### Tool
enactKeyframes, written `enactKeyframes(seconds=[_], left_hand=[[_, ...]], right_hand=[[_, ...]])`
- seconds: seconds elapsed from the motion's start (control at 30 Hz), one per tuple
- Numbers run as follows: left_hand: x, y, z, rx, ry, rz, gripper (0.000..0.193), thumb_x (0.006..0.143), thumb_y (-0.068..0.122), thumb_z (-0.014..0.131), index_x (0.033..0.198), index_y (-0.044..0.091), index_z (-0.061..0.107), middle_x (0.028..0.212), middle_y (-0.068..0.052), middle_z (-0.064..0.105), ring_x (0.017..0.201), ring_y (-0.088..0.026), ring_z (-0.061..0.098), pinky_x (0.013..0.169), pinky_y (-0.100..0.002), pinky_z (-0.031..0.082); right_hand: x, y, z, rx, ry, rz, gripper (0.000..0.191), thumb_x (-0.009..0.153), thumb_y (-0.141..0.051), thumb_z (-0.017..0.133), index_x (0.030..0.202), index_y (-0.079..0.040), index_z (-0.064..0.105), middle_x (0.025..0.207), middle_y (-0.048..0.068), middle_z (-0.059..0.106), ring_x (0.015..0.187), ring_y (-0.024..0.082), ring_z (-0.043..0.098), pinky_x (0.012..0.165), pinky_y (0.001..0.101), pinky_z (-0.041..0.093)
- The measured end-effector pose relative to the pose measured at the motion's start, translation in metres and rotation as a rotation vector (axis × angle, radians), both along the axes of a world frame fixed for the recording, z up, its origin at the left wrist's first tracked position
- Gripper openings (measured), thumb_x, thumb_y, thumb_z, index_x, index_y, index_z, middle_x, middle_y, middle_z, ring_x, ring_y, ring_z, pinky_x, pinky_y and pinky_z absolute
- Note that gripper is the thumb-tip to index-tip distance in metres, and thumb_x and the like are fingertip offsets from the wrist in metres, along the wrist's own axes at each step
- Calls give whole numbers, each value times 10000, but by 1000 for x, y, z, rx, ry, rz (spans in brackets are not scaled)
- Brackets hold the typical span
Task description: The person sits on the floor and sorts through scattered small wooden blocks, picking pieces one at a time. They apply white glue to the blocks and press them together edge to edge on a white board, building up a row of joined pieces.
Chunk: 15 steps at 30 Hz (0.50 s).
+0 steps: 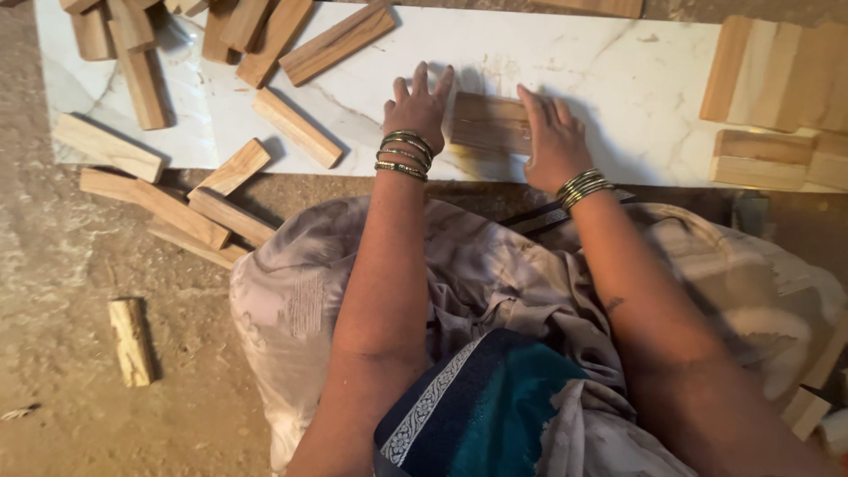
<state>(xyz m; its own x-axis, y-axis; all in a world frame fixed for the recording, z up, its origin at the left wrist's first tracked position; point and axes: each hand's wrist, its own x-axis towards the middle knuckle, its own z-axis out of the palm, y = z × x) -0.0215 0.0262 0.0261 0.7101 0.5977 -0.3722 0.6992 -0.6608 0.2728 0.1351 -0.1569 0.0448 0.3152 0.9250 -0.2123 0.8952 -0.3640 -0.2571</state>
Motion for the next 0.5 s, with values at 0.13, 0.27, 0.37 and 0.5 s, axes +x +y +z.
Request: enactKeyframes(seconds=[0.13,0.27,0.37,0.5], left_hand=[[-4,-4,0,-76,17,-144,1062,669,249,864,1555,199,281,1594,-87,263,1391,-349,359,1043,-504,456],[3,-13,-11,38,-183,-250,1018,635,258,877,1516,126,384,1548,-32,362,1343,-292,406,993,-509,466],[5,-19,-18,50,-249,-295,986,626,251,889,1496,118,446,1498,-14,429,1350,-279,414,1018,-483,456],[9,-20,-16,59,-239,-315,972,604,278,912,1457,103,480,1441,-30,469,1331,-299,414,1030,-489,432]], right_hand=[[4,2,-3,66,87,41,1188,682,-141,883,1618,-193,153,1531,185,421,1443,383,347,1145,543,302],[7,5,0,75,125,5,1203,684,-191,918,1622,-204,165,1479,149,503,1407,346,435,1170,506,317],[8,4,2,109,149,17,1198,687,-189,920,1624,-191,175,1455,127,543,1395,331,470,1191,496,316],[7,4,-1,89,100,29,1195,668,-185,933,1600,-173,186,1453,111,552,1363,328,467,1180,507,286]])
